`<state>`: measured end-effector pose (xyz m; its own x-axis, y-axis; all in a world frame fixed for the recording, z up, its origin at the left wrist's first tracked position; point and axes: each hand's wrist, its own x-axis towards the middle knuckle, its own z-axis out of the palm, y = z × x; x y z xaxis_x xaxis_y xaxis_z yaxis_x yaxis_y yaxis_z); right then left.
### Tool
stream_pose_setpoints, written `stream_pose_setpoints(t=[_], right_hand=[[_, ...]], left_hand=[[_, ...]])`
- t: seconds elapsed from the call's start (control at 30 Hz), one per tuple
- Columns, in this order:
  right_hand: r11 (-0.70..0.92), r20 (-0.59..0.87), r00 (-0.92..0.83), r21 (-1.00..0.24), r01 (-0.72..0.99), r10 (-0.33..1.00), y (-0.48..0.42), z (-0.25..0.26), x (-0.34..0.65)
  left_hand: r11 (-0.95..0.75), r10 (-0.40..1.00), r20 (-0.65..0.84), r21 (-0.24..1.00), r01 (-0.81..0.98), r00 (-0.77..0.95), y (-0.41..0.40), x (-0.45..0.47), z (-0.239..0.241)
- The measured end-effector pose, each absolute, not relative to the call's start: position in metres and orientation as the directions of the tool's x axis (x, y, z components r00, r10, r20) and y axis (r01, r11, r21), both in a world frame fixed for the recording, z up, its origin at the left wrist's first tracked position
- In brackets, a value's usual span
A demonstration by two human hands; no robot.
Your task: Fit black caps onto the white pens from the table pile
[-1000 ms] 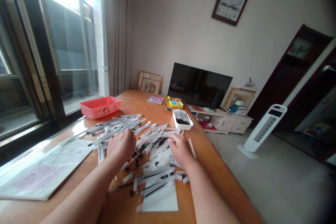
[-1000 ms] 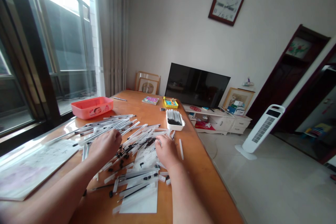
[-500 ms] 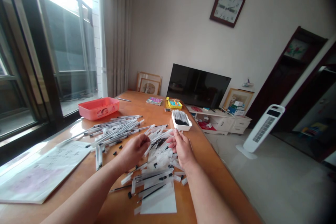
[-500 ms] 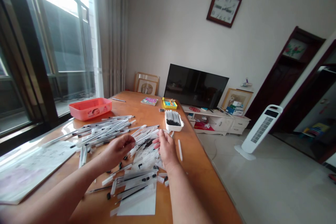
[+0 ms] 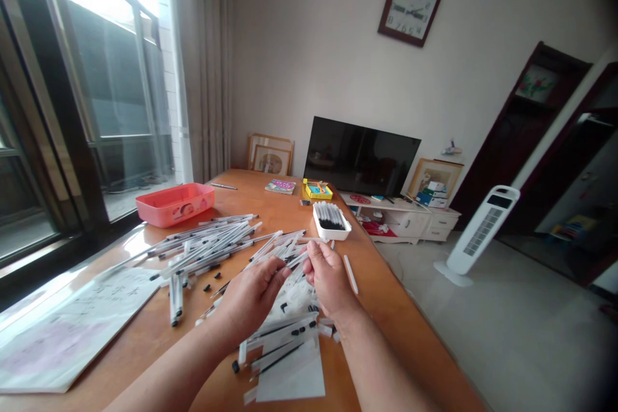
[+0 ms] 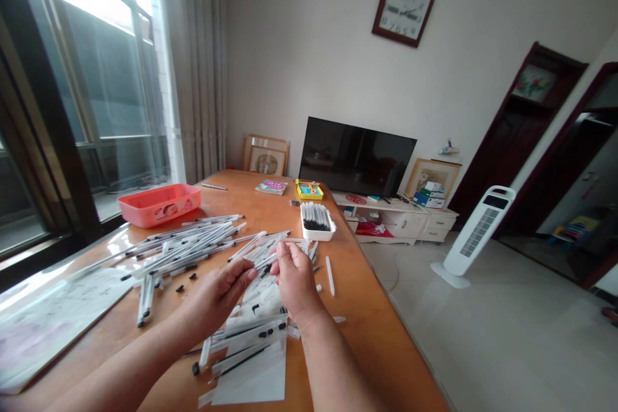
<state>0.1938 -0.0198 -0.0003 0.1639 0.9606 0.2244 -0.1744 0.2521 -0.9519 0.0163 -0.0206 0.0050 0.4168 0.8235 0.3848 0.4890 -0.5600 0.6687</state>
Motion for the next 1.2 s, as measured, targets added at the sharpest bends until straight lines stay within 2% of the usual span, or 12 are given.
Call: stream_pose_setpoints(t=[0.17, 0.33, 0.5, 0.6, 0.67, 0.8, 0.9, 1.2], right_hand=[[0.275, 0.246, 0.167, -0.944, -0.182, 0.955, -0.021, 0.004, 0.199], [0.268, 0.239, 0.144, -0.932, -0.245, 0.960, -0.023, 0.005, 0.197], [0.284, 0.243, 0.158, -0.892, -0.352, 0.957, -0.020, 0.012, 0.211], [0.398, 0.259, 0.349, -0.814, -0.424, 0.901, -0.014, 0.017, 0.230], [0.416, 0.253, 0.413, -0.829, -0.372, 0.875, -0.011, 0.016, 0.237], [0.276, 0.216, 0.264, -0.936, -0.216, 0.940, -0.011, 0.006, 0.229], [0.221, 0.202, 0.160, -0.968, -0.117, 0.966, -0.014, 0.001, 0.218], [0.179, 0.173, 0.072, -0.981, -0.080, 0.982, -0.016, -0.002, 0.209]], left_hand=[[-0.477, 0.845, 0.311, 0.806, 0.351, 0.435, -0.020, 0.020, 0.009], [-0.125, 0.883, 0.043, 0.982, 0.144, 0.467, -0.025, 0.024, 0.019], [0.216, 0.822, -0.144, 0.974, -0.067, 0.551, -0.029, 0.019, 0.022], [0.336, 0.775, -0.197, 0.933, -0.127, 0.600, -0.028, 0.017, 0.017], [0.362, 0.766, -0.201, 0.920, -0.152, 0.611, -0.026, 0.018, 0.013], [0.321, 0.798, -0.172, 0.932, -0.167, 0.577, -0.020, 0.019, 0.006], [0.300, 0.825, -0.162, 0.938, -0.175, 0.542, -0.015, 0.015, 0.003], [0.285, 0.845, -0.147, 0.937, -0.201, 0.514, -0.014, 0.014, 0.005]])
